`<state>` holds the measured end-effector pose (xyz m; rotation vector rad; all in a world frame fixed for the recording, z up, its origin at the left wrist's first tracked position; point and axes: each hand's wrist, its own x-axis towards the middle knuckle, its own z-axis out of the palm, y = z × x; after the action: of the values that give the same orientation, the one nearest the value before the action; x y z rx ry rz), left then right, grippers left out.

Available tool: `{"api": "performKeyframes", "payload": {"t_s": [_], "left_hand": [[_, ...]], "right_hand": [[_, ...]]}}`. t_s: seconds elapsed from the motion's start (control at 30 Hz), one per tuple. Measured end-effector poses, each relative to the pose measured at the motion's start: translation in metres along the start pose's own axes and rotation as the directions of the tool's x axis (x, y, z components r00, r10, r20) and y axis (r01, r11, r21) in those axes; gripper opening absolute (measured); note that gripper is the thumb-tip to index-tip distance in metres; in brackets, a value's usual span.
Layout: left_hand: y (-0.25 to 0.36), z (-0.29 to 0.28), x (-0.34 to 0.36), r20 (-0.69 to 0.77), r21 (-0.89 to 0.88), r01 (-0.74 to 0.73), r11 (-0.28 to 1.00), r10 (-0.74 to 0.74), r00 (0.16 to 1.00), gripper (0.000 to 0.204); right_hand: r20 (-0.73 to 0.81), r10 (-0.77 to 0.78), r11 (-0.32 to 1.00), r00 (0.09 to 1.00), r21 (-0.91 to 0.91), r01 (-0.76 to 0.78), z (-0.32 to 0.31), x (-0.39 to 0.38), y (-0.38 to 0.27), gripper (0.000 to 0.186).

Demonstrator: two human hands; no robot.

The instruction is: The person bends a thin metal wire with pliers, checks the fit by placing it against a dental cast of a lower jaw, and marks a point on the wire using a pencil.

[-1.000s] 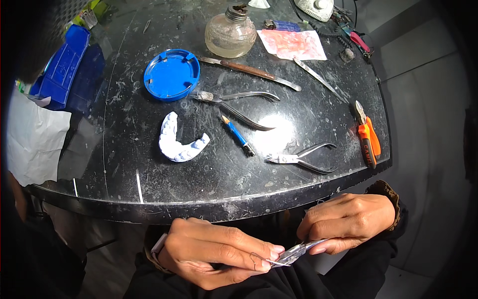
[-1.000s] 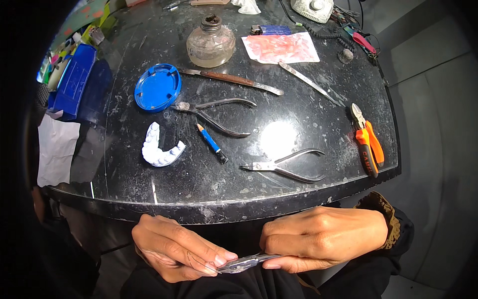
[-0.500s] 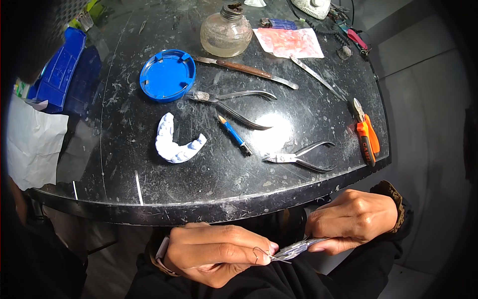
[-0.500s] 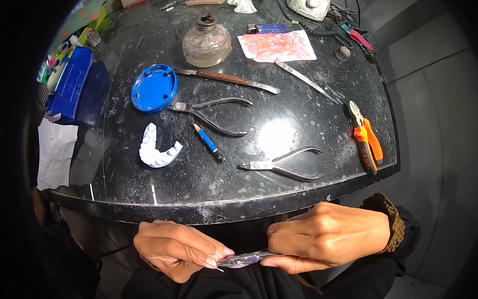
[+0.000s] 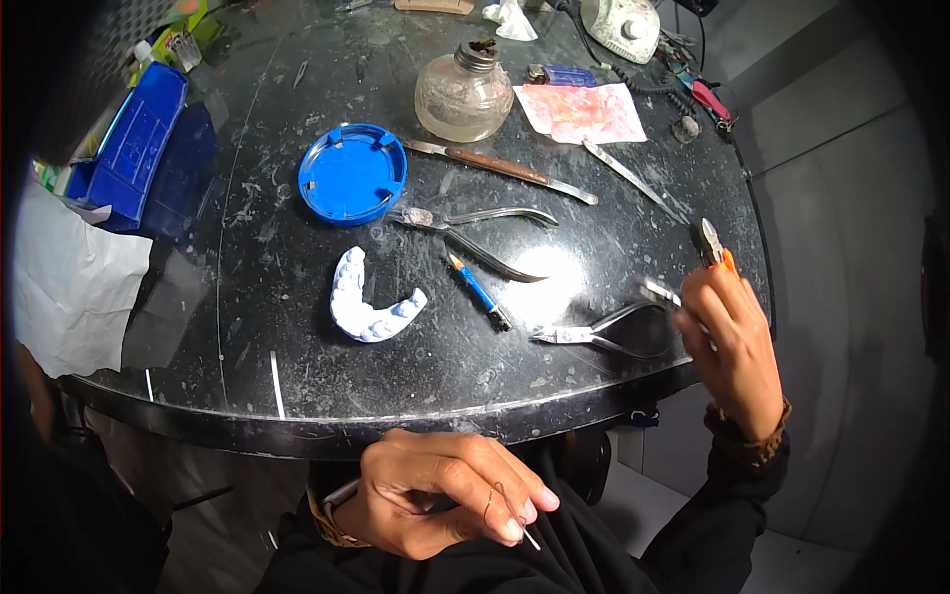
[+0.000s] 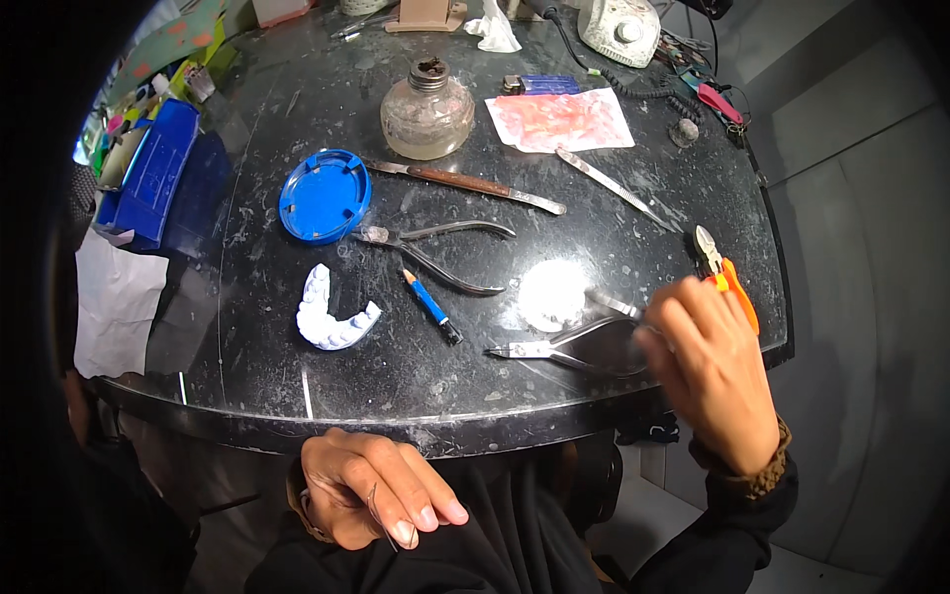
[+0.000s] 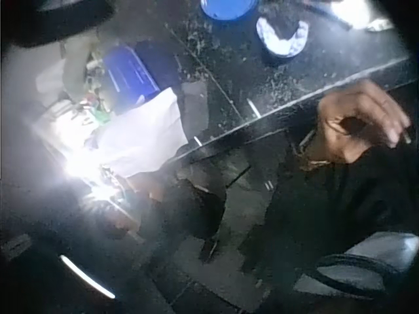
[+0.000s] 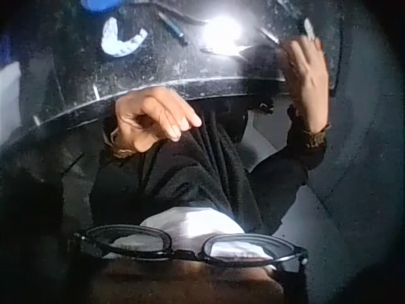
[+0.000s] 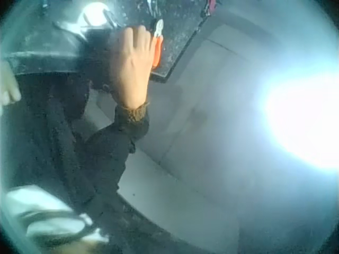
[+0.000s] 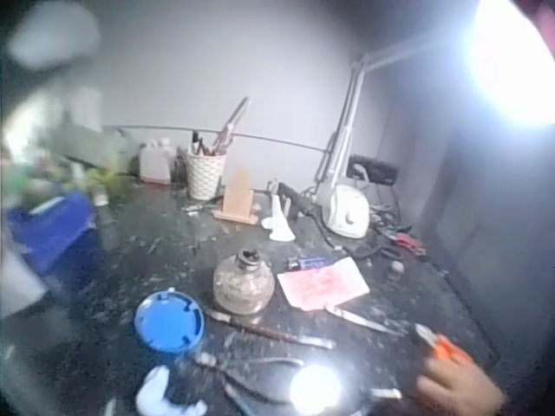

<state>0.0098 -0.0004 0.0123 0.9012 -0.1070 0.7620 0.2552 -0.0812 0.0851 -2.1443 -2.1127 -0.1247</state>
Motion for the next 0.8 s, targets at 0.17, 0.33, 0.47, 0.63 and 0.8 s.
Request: {"api": "performKeyframes", "payload": {"t_s": [0.17,0.33,0.47,0.63,0.8], "left_hand": [[-0.001,0.001,-0.004,-0.041,-0.079,0.08,0.994,-0.083,0.996,0.008],[-0.002,0.001,-0.004,-0.004,-0.144,0.152,0.978,-0.155,0.988,0.006],[-0.006,0.002,-0.006,-0.004,-0.209,0.185,0.96,-0.19,0.982,0.006],[-0.006,0.01,-0.003,-0.018,-0.17,0.24,0.956,-0.247,0.969,0.008],[-0.01,0.012,0.0,0.015,-0.169,0.317,0.933,-0.319,0.948,0.014]], "right_hand": [[0.014,0.056,0.995,0.998,-0.084,-0.055,0.026,0.0,0.024,0.016],[-0.054,0.127,0.992,0.99,0.027,-0.125,0.029,-0.003,0.028,0.02],[-0.326,0.383,0.866,0.865,-0.199,-0.458,0.019,-0.027,0.062,0.032],[-0.156,0.512,0.855,0.845,0.184,-0.484,0.035,-0.046,0.079,0.033],[-0.215,0.481,0.872,0.85,0.212,-0.441,0.042,-0.055,0.082,0.026]]}}
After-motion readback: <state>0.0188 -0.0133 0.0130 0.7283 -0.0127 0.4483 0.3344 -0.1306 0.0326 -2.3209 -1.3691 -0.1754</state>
